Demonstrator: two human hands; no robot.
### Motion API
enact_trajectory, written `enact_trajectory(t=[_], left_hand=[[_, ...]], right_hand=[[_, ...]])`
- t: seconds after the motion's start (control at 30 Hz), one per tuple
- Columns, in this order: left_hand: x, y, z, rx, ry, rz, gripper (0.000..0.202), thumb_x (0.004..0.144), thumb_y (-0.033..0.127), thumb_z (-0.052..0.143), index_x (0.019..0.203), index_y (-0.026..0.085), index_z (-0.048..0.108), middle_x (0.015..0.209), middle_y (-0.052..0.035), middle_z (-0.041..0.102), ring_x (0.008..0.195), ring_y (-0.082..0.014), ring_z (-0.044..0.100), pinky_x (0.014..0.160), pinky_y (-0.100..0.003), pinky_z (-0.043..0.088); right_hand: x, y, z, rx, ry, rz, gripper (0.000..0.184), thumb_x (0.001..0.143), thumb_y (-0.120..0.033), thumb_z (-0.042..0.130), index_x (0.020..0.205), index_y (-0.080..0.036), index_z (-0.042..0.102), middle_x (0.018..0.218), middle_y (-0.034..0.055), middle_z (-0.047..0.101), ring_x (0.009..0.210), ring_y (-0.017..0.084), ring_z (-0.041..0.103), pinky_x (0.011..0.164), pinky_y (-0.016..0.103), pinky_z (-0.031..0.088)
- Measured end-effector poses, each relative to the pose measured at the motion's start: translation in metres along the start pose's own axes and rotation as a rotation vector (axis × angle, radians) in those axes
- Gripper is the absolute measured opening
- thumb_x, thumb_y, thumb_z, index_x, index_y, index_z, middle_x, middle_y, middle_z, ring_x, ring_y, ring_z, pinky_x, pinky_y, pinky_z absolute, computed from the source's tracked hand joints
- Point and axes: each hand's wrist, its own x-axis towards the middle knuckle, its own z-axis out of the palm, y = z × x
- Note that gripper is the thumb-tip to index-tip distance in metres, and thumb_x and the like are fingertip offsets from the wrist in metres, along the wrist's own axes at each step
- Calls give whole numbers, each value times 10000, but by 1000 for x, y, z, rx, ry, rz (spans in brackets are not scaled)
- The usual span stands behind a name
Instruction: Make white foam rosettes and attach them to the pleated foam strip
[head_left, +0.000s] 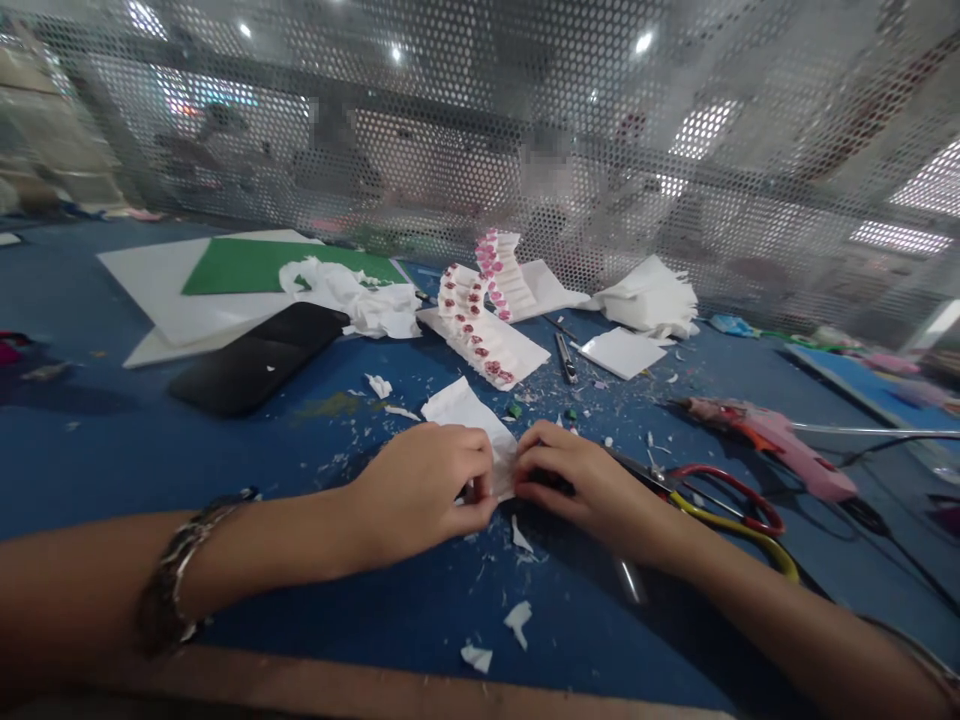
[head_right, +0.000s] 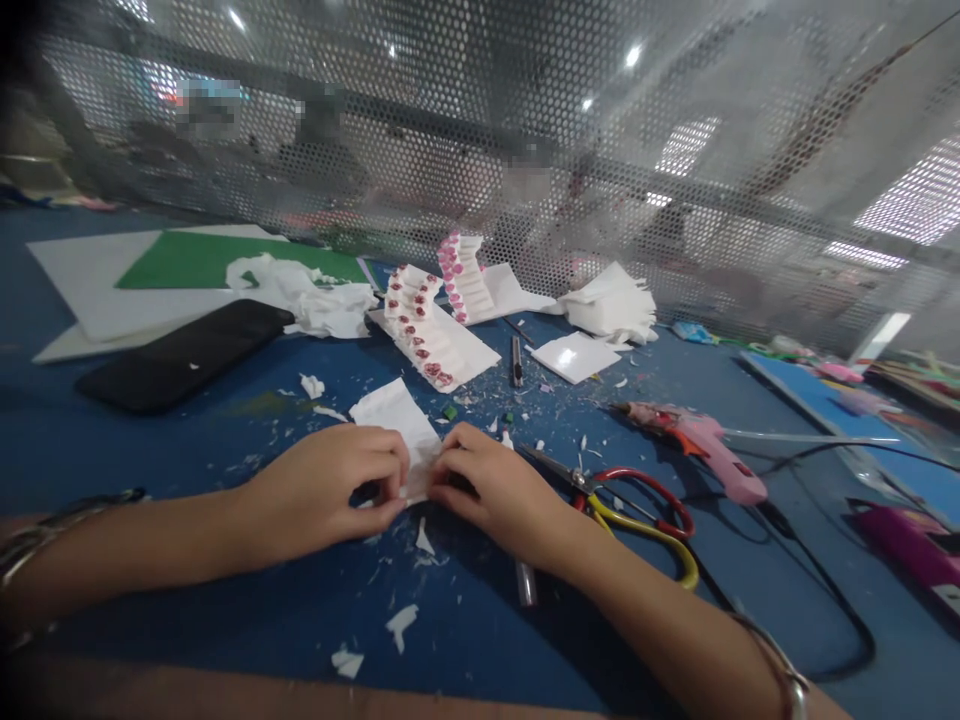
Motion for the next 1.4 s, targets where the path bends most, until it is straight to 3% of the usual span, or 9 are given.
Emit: enact_trajectory(t=[0.2, 0.4, 0.57, 0.87, 1.17, 1.4], left_hand=[[3, -2, -2, 3, 1, 34, 53, 655, 158, 496, 621, 147, 534, 663, 1, 533, 593, -120, 490, 528, -220, 340], [2, -2, -3, 140, 15, 216, 104, 718, 135, 484, 745, 164, 581, 716, -7, 589, 646, -145, 536, 572, -251, 352], [1, -5, -1, 194, 18, 280, 151, 739, 315, 543, 782, 182, 600, 784, -12, 621, 688, -172, 563, 599, -276, 360], [4, 0, 3, 90, 29, 144, 287, 729, 425, 514, 757, 145, 565, 717, -18, 586, 645, -160, 542, 557, -244, 363], [5, 2, 5, 121, 17, 66, 127, 739, 268, 540, 739, 146, 573, 702, -11, 572, 628, -153, 540, 555, -243, 372], [3, 1, 6, 131, 16, 82, 137, 782, 216, 454, 782, 128, 559, 765, -42, 570, 673, -173, 543, 599, -278, 395]], right_hand=[[3, 1, 3, -63, 3, 7, 87, 775, -144, 457, 741, -140, 537, 833, 56, 513, 766, 129, 499, 699, 264, 415], [1, -1, 0, -58, 13, -51, 77, 788, -134, 438, 766, -148, 511, 774, 32, 515, 724, 116, 482, 653, 238, 408], [0, 4, -6, 19, -53, -151, 129, 800, -133, 431, 805, -154, 558, 869, 45, 532, 813, 104, 504, 732, 229, 404], [5, 13, -4, 130, 8, -199, 95, 753, -176, 521, 685, -130, 569, 777, 41, 554, 732, 101, 528, 687, 216, 415], [7, 3, -1, -21, 37, -126, 80, 777, -135, 462, 751, -127, 537, 745, 41, 527, 699, 117, 485, 634, 227, 402], [3, 6, -2, 32, 22, -226, 86, 761, -184, 514, 787, -125, 572, 811, 56, 532, 767, 111, 508, 695, 215, 405]])
